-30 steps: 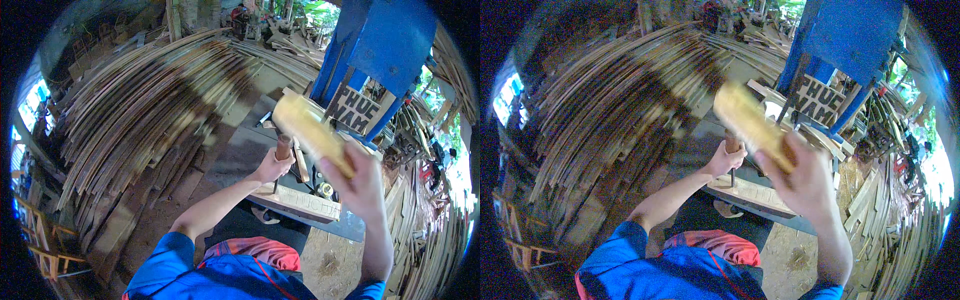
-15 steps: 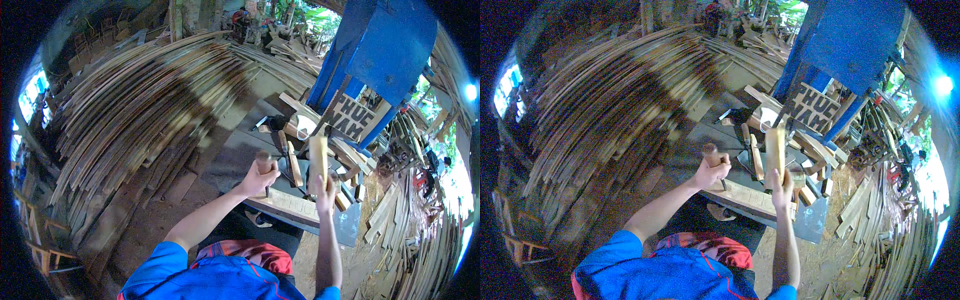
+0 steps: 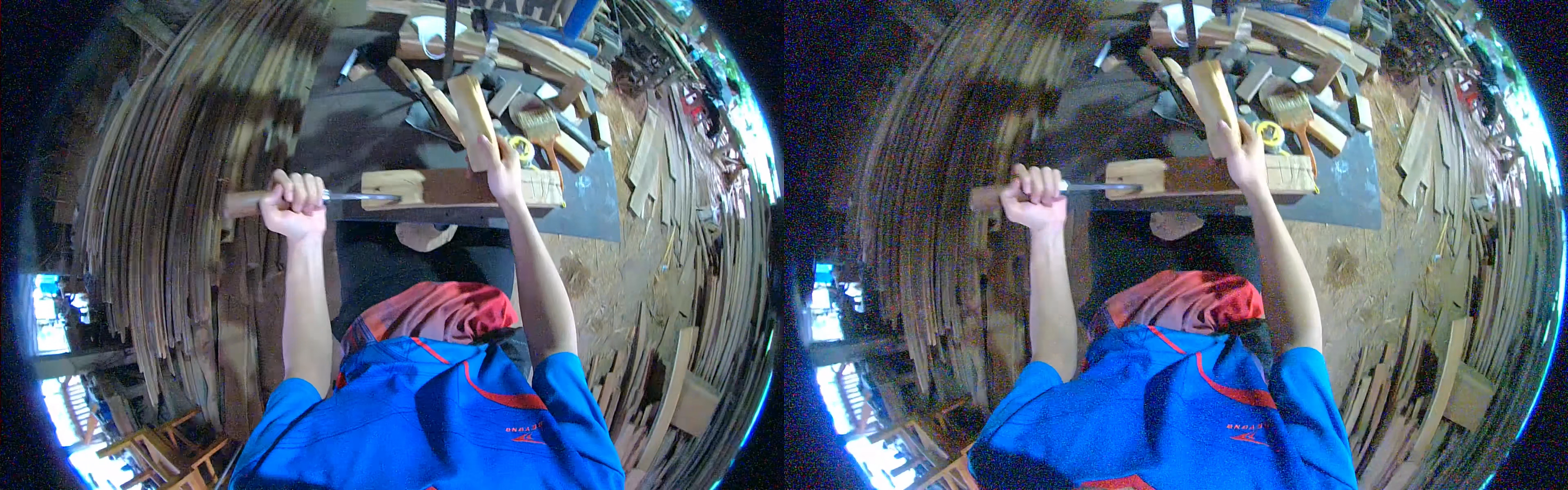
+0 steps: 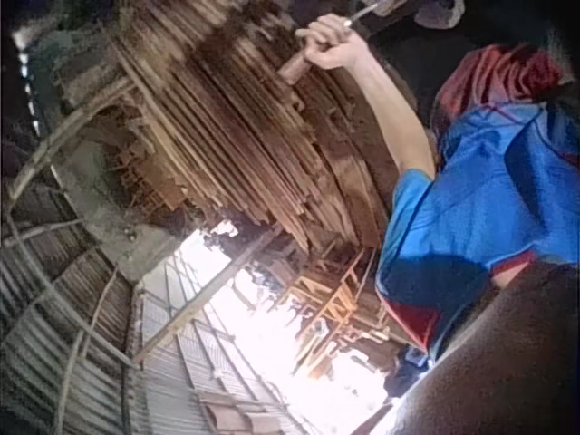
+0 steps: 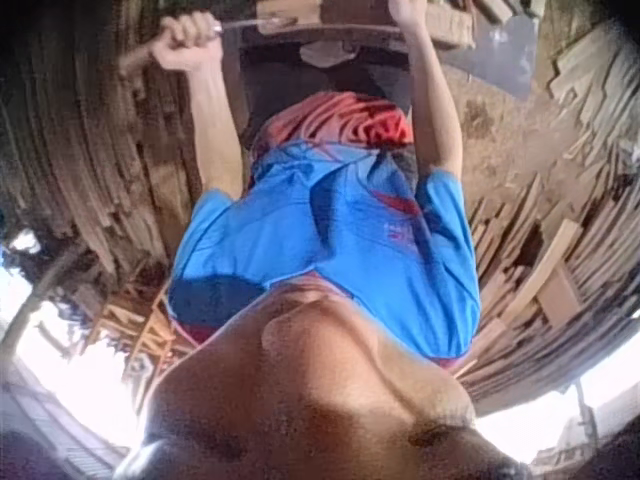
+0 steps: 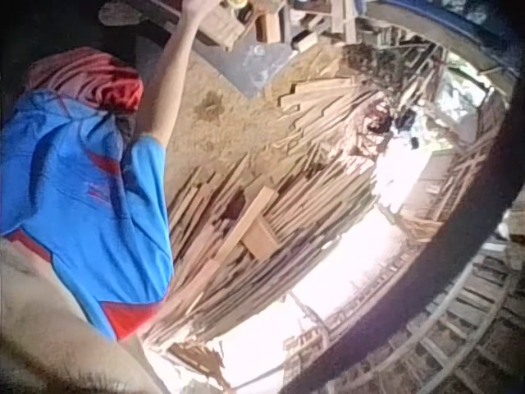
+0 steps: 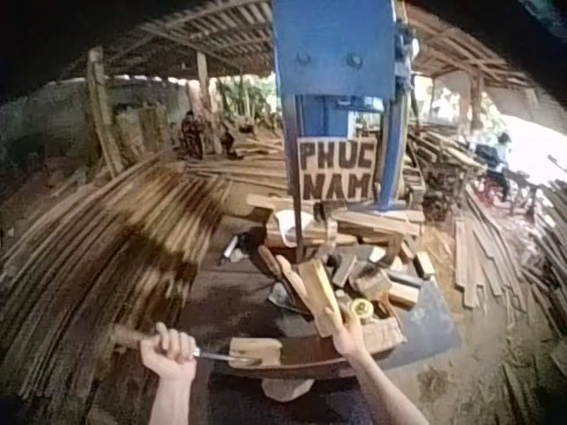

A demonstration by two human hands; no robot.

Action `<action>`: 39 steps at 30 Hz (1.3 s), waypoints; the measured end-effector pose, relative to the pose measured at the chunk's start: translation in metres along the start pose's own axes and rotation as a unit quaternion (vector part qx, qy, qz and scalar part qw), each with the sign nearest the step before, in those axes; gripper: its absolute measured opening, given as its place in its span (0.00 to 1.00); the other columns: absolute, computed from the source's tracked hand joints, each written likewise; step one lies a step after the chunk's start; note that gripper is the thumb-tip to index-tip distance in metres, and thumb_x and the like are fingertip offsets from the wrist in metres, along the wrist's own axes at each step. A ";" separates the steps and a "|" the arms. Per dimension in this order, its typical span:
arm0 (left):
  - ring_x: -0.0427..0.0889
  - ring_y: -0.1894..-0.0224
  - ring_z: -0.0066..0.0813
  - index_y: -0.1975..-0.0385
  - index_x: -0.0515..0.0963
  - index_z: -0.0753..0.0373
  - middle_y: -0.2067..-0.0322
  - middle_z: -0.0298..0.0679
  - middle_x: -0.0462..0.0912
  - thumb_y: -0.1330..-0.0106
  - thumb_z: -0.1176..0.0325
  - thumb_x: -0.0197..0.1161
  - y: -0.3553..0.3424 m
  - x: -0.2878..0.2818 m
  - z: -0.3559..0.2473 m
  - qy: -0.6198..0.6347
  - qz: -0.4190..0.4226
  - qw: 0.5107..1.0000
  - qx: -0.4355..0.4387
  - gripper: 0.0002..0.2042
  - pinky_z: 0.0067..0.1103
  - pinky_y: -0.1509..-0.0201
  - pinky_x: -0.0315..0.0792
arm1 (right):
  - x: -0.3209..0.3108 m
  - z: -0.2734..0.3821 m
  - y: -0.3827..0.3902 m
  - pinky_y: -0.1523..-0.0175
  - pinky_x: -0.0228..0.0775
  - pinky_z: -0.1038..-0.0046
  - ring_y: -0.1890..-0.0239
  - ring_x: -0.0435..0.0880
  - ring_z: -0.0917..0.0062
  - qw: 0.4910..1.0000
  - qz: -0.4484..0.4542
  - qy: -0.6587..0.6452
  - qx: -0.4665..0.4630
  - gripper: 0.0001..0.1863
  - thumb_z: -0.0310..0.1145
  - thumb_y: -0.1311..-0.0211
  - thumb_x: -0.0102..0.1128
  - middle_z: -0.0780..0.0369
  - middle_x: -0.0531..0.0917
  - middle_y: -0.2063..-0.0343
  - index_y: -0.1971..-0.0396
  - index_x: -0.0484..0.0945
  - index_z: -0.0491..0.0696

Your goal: Carving letters or patterns into a piece of wood using a chisel and a mallet.

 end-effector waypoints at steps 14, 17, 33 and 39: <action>0.50 0.89 0.19 0.81 0.59 0.54 0.90 0.27 0.53 0.35 0.64 0.47 -0.043 0.059 0.037 -0.089 0.137 0.980 -0.115 0.12 0.20 0.82 0.51 | 0.004 0.012 0.013 0.58 0.71 0.77 0.64 0.79 0.82 1.000 0.012 0.015 0.008 0.24 0.45 0.32 0.57 0.61 0.83 0.69 0.54 0.78 0.36; 0.50 0.89 0.18 0.80 0.58 0.55 0.90 0.26 0.53 0.34 0.65 0.47 -0.051 0.071 0.049 -0.104 0.151 0.972 -0.144 0.12 0.20 0.83 0.51 | 0.006 0.019 0.014 0.74 0.71 0.76 0.80 0.79 0.77 0.999 0.017 0.022 -0.019 0.20 0.43 0.29 0.54 0.58 0.80 0.76 0.58 0.75 0.36; 0.49 0.90 0.16 0.81 0.59 0.54 0.91 0.25 0.53 0.32 0.64 0.48 -0.073 0.091 0.079 -0.113 0.209 0.950 -0.204 0.14 0.19 0.84 0.50 | 0.000 0.011 0.010 0.67 0.70 0.76 0.73 0.75 0.83 0.999 0.012 0.036 -0.010 0.23 0.47 0.32 0.58 0.62 0.81 0.75 0.57 0.78 0.38; 0.50 0.91 0.16 0.82 0.59 0.55 0.91 0.25 0.52 0.33 0.68 0.52 -0.076 0.105 0.092 -0.185 0.157 0.952 -0.185 0.14 0.19 0.87 0.47 | 0.009 0.020 0.017 0.73 0.73 0.77 0.74 0.78 0.82 0.999 0.028 -0.037 0.024 0.21 0.44 0.31 0.58 0.62 0.80 0.74 0.55 0.77 0.38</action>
Point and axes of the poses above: each hand's wrist, its own y-axis away from the middle knuckle, its own x-axis out of the palm, z = x × y, the point moved 7 cm from there along -y, towards the middle knuckle
